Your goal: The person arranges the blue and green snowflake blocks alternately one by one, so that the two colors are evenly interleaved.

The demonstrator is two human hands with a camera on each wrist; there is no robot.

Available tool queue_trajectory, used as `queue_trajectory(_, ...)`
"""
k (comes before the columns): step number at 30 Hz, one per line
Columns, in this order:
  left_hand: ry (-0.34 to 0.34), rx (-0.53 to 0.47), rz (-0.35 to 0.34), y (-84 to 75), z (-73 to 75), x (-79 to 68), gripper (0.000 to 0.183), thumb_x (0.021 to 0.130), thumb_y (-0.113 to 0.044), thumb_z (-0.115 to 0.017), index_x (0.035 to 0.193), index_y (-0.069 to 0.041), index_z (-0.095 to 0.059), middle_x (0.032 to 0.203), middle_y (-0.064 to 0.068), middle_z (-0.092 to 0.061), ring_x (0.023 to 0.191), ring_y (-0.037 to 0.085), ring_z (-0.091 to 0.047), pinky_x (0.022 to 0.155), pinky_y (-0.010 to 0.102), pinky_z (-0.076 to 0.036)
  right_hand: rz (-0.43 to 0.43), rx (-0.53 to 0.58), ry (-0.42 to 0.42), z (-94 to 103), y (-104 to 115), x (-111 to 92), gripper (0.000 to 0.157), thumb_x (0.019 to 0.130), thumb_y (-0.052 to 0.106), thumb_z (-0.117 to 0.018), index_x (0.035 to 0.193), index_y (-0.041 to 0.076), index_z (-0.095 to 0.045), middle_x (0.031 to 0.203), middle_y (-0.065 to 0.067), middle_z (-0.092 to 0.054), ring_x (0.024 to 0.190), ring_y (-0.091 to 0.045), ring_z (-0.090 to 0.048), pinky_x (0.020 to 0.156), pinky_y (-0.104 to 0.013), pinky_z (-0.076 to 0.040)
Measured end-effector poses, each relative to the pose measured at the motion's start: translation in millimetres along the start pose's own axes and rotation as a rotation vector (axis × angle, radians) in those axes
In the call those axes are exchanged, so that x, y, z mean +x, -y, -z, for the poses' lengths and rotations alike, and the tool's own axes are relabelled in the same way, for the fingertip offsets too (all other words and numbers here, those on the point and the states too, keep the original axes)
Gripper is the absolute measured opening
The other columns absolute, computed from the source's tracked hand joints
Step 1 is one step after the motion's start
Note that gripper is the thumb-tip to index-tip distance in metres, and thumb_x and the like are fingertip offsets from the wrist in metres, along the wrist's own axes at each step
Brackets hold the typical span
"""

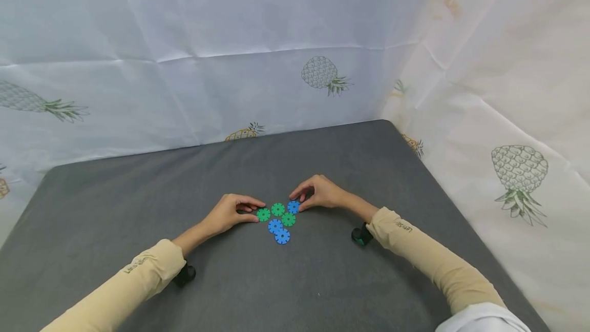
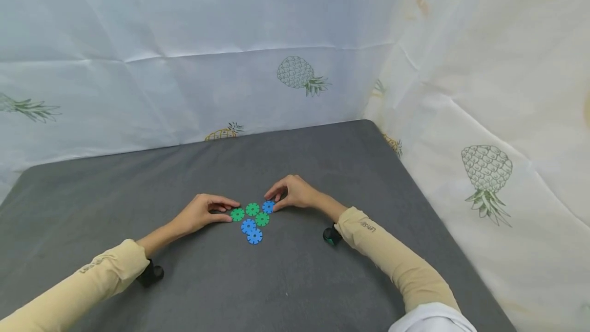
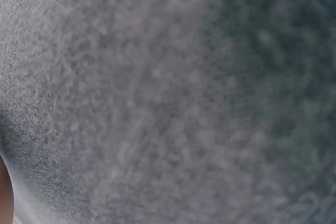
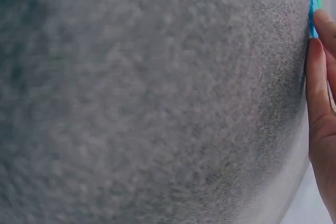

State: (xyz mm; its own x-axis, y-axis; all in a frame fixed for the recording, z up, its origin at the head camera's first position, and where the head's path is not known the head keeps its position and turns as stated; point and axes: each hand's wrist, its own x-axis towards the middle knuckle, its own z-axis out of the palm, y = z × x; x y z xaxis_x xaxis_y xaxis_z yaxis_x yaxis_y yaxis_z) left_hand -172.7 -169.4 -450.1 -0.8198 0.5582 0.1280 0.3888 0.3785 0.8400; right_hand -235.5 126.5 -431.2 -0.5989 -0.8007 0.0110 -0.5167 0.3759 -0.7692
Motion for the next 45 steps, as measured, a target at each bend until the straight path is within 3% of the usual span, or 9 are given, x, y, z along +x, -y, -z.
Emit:
queue_trajectory(10, 0.02, 0.04, -0.018, -5.3, 1.0, 2.4, 0.033, 0.08, -0.008, -0.077, 0.112, -0.003, -0.071, 0.109, 0.01, -0.07, 0.093, 0.018, -0.066, 0.08, 0.028, -0.054, -0.023, 0.01, 0.004, 1.0, 0.9, 1.7, 0.031, 0.077, 0.01, -0.08, 0.107, 0.006, -0.074, 0.1, -0.003, -0.072, 0.079, -0.008, -0.063, 0.073, -0.025, -0.053)
queue_trajectory(17, -0.002, 0.064, -0.111, -3.0, -1.6, 5.1, 0.033, 0.079, -0.008, -0.078, 0.11, -0.002, -0.071, 0.106, 0.009, -0.068, 0.094, 0.02, -0.065, 0.081, 0.031, -0.054, -0.015, 0.02, 0.001, 1.3, 1.2, 1.0, 0.032, 0.078, 0.009, -0.08, 0.109, 0.004, -0.073, 0.101, -0.005, -0.072, 0.08, -0.011, -0.064, 0.076, -0.027, -0.053)
queue_trajectory(26, 0.012, 0.081, -0.084, -4.4, 3.8, 5.7, 0.034, 0.078, -0.007, -0.078, 0.11, 0.001, -0.071, 0.101, 0.011, -0.065, 0.083, 0.017, -0.065, 0.075, 0.026, -0.055, 0.014, 0.029, -0.013, 0.2, 0.1, -1.1, 0.033, 0.078, 0.007, -0.079, 0.108, -0.002, -0.071, 0.103, -0.014, -0.071, 0.082, -0.024, -0.065, 0.077, -0.04, -0.054)
queue_trajectory(31, -0.006, 0.01, 0.002, -5.3, 5.3, 5.3, 0.032, 0.078, -0.009, -0.079, 0.108, 0.0, -0.073, 0.096, 0.011, -0.071, 0.08, 0.015, -0.068, 0.071, 0.024, -0.055, 0.003, 0.03, -0.01, -0.2, -0.3, -0.5, 0.031, 0.079, 0.01, -0.079, 0.108, 0.002, -0.072, 0.102, -0.009, -0.071, 0.081, -0.017, -0.065, 0.077, -0.033, -0.054)
queue_trajectory(37, -0.046, -0.22, 0.171, -7.6, 8.7, 2.0, 0.034, 0.079, -0.005, -0.077, 0.111, 0.004, -0.07, 0.096, 0.016, -0.072, 0.08, 0.011, -0.068, 0.072, 0.024, -0.055, 0.021, 0.04, 0.002, -1.1, -1.9, -0.3, 0.031, 0.08, 0.011, -0.079, 0.109, 0.004, -0.072, 0.103, -0.004, -0.071, 0.08, -0.009, -0.063, 0.077, -0.027, -0.053)
queue_trajectory(40, -0.071, -0.308, 0.199, -8.2, 10.6, 0.9, 0.035, 0.08, -0.002, -0.076, 0.113, 0.008, -0.067, 0.105, 0.02, -0.069, 0.083, 0.009, -0.069, 0.074, 0.025, -0.055, 0.036, 0.046, -0.001, -0.8, -1.3, -1.4, 0.031, 0.079, 0.01, -0.079, 0.109, 0.003, -0.072, 0.1, -0.004, -0.072, 0.079, -0.011, -0.063, 0.077, -0.029, -0.054)
queue_trajectory(45, -0.13, -0.366, 0.22, -8.5, 13.0, -0.2, 0.036, 0.08, -0.001, -0.075, 0.112, 0.01, -0.066, 0.114, 0.023, -0.065, 0.084, 0.007, -0.068, 0.075, 0.025, -0.055, 0.043, 0.054, 0.001, -1.1, -1.5, -2.5, 0.032, 0.079, 0.009, -0.079, 0.109, 0.001, -0.072, 0.098, -0.006, -0.072, 0.079, -0.015, -0.064, 0.077, -0.033, -0.054)
